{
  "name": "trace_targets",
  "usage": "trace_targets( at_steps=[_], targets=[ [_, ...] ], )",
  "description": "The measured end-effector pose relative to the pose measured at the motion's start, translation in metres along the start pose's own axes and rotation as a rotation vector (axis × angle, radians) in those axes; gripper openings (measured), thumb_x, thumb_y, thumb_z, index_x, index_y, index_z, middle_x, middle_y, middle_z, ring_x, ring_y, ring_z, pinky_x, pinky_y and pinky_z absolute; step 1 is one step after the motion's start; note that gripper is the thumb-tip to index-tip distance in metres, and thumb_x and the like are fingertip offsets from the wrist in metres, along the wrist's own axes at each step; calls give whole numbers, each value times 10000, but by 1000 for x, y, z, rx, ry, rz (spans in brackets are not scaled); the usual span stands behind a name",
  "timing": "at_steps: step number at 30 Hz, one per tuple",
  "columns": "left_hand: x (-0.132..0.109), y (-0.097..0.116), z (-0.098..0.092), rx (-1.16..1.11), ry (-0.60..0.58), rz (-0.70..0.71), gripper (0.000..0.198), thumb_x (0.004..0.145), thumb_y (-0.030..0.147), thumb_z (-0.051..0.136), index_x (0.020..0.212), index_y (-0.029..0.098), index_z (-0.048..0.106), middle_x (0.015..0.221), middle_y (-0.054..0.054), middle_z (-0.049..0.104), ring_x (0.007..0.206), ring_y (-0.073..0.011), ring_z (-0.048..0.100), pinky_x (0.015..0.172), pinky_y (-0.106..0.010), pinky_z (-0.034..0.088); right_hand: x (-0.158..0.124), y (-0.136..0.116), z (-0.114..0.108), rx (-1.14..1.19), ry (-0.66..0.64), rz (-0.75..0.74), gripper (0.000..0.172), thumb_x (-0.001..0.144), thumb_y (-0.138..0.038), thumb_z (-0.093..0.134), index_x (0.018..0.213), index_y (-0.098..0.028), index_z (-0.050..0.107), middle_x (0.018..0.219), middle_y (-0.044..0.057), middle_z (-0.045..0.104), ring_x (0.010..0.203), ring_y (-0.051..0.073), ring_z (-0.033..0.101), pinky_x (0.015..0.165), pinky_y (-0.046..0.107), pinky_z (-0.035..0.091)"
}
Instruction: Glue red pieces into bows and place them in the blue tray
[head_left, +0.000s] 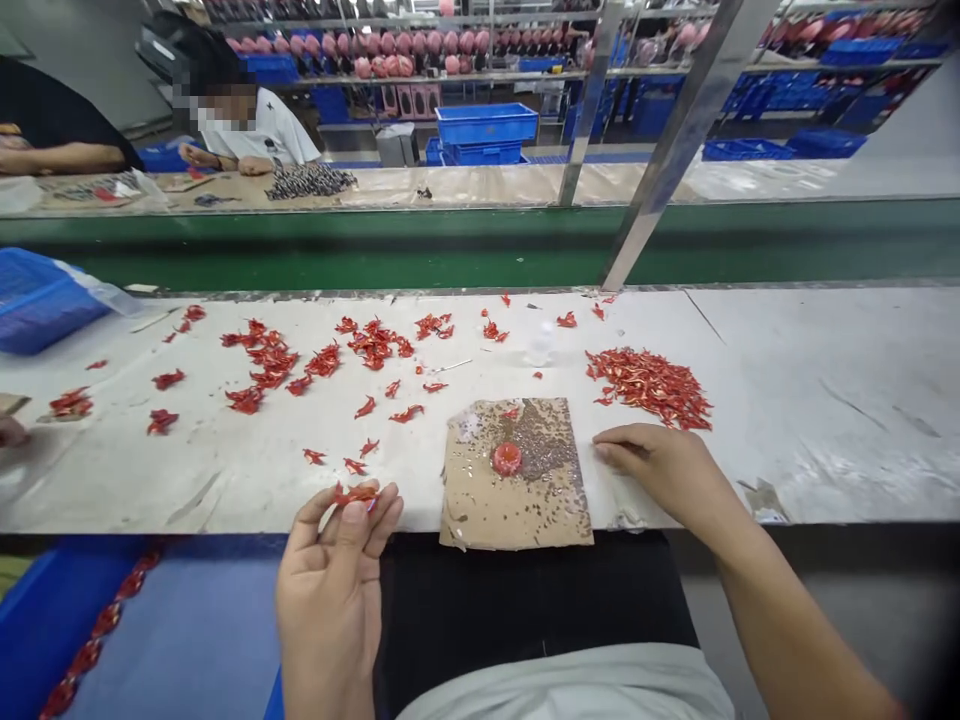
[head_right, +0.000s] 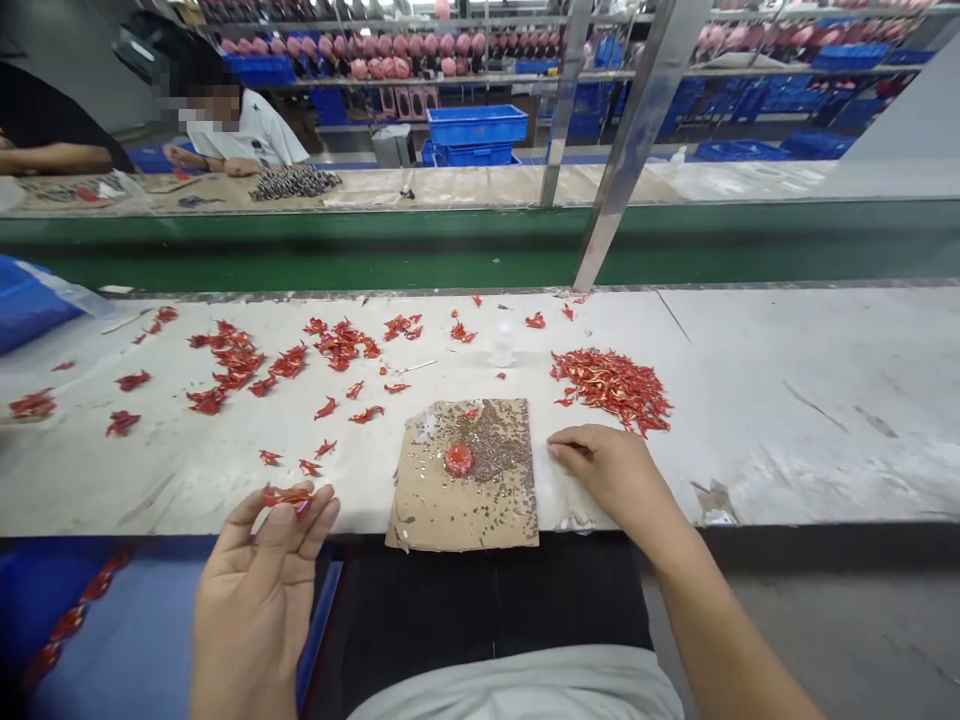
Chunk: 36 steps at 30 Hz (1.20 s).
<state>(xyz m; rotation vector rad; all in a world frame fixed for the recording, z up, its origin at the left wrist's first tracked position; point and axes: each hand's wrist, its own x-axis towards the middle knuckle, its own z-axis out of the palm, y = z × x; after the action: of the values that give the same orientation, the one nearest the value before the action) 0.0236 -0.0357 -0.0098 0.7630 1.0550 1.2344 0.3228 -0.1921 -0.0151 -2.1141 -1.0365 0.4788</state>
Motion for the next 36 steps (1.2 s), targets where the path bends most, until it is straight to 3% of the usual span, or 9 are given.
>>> trace_targets(
  at_steps=[3,5,9,14,17,22,28,32,36],
  targets=[
    [-2,-5,-7,-85,-11,-44,472,591,434,964,933,209,731,918,-23,765,693,-129,719,650,-199,622,-1,-31,15,293,-128,62,212,904,-415,686,980,-248,791,864,33,781,734,214,728,684,334,596],
    [-4,-10,-8,-133,-60,-84,522,554,490,963,934,202,749,890,-27,769,643,-118,704,602,-186,611,0,-52,27,334,-157,-21,194,921,-411,684,975,-257,788,893,24,768,762,192,705,703,310,569],
    [-10,-16,-3,-162,-146,-104,465,600,496,939,926,214,763,856,-20,770,665,-156,735,746,-320,663,8,-76,46,267,-140,-173,127,945,-322,676,919,-279,792,975,10,743,894,179,681,813,305,516],
    [-15,-16,1,-152,-244,-123,393,703,505,880,930,210,753,866,-25,770,812,-257,775,883,-455,642,15,-78,51,176,-167,-186,123,947,-276,677,921,-273,798,934,8,716,822,161,650,734,299,480],
    [-13,-17,1,-159,-159,-166,418,648,471,925,917,200,756,849,-31,778,784,-248,775,838,-409,656,13,-77,51,192,-163,-170,113,946,-286,685,930,-273,797,923,8,706,784,156,638,684,295,469],
    [-8,-16,2,-172,30,-283,513,489,401,1004,900,204,768,835,-6,775,757,-201,768,639,-211,637,8,-74,56,195,-119,-220,106,948,-272,691,948,-275,797,909,18,693,752,153,627,640,293,470],
    [-8,-16,7,-211,61,-267,546,506,450,991,952,212,785,862,-23,767,681,-149,727,526,-154,566,1,-58,62,97,-3,-578,148,964,-192,659,1039,-229,781,898,46,629,797,165,611,700,312,508],
    [-19,-25,16,-184,-50,-336,475,570,437,971,937,191,796,886,-72,768,692,-161,716,519,-174,549,-12,-63,59,130,-34,-652,154,960,-153,654,1039,-233,759,972,64,634,888,185,625,774,337,534],
    [-39,-30,32,-153,-287,-439,476,635,470,934,974,162,807,819,-86,745,672,-146,679,512,-179,526,-24,-85,56,467,-164,-680,134,977,-152,638,1042,-246,707,1174,68,698,1205,232,628,1087,445,484]
  ],
)
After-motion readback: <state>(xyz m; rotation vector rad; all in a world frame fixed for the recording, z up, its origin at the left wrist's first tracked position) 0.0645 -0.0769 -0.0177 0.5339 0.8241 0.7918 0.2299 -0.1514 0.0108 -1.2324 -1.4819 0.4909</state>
